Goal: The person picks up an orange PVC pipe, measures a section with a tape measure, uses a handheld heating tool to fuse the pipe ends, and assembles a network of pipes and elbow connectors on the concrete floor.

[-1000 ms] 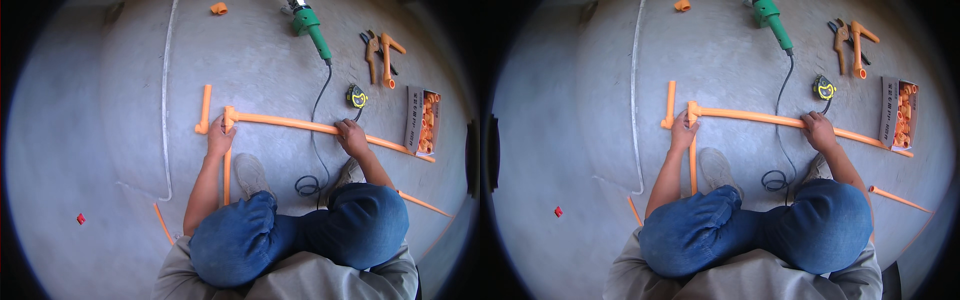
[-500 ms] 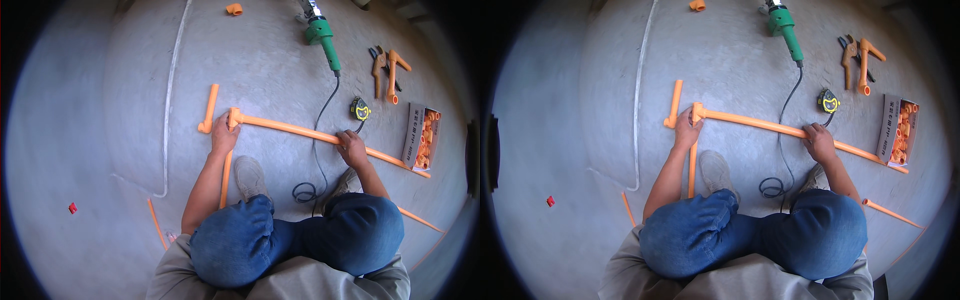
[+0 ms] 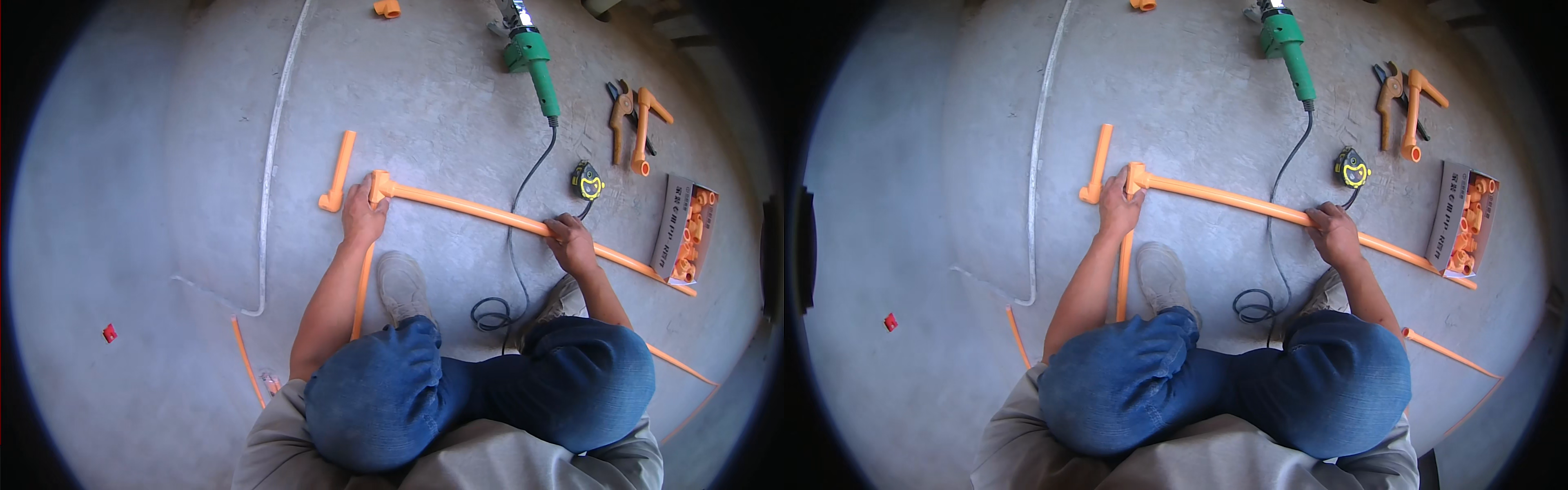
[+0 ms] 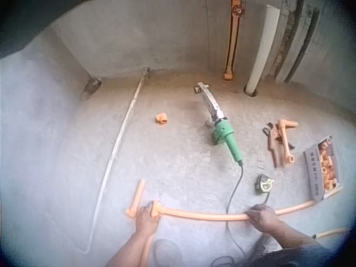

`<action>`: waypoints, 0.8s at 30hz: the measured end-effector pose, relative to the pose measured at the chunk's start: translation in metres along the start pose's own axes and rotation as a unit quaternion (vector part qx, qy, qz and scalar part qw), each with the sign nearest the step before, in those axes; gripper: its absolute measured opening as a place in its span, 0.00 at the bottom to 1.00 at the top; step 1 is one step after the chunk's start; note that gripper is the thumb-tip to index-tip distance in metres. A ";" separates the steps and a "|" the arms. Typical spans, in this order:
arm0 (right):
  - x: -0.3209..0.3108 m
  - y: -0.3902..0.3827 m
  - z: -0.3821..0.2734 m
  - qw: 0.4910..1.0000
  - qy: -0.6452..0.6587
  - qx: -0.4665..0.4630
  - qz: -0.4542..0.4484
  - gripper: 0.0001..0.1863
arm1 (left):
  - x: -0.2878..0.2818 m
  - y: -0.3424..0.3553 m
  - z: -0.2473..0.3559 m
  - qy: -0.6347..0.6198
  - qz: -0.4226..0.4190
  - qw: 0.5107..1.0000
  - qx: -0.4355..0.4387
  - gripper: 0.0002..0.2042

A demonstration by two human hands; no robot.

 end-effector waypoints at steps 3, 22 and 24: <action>0.003 0.001 0.000 1.000 0.000 0.006 0.001 0.17 | -0.003 0.000 -0.001 -0.001 0.015 1.000 0.010 0.32; 0.000 0.000 0.002 1.000 -0.003 -0.009 0.002 0.19 | -0.002 0.002 0.004 -0.090 0.033 0.994 0.061 0.27; -0.006 -0.001 0.003 1.000 0.012 0.013 0.011 0.19 | -0.005 0.002 0.010 -0.033 0.060 0.992 0.102 0.29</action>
Point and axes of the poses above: each hand's wrist, its own y-axis towards the middle knuckle, its own x-axis out of the palm, z = x × y, the point moved 7 cm from there along y, towards the middle knuckle, and after that the axes turned 7 degrees about x, right-handed, at the moved point
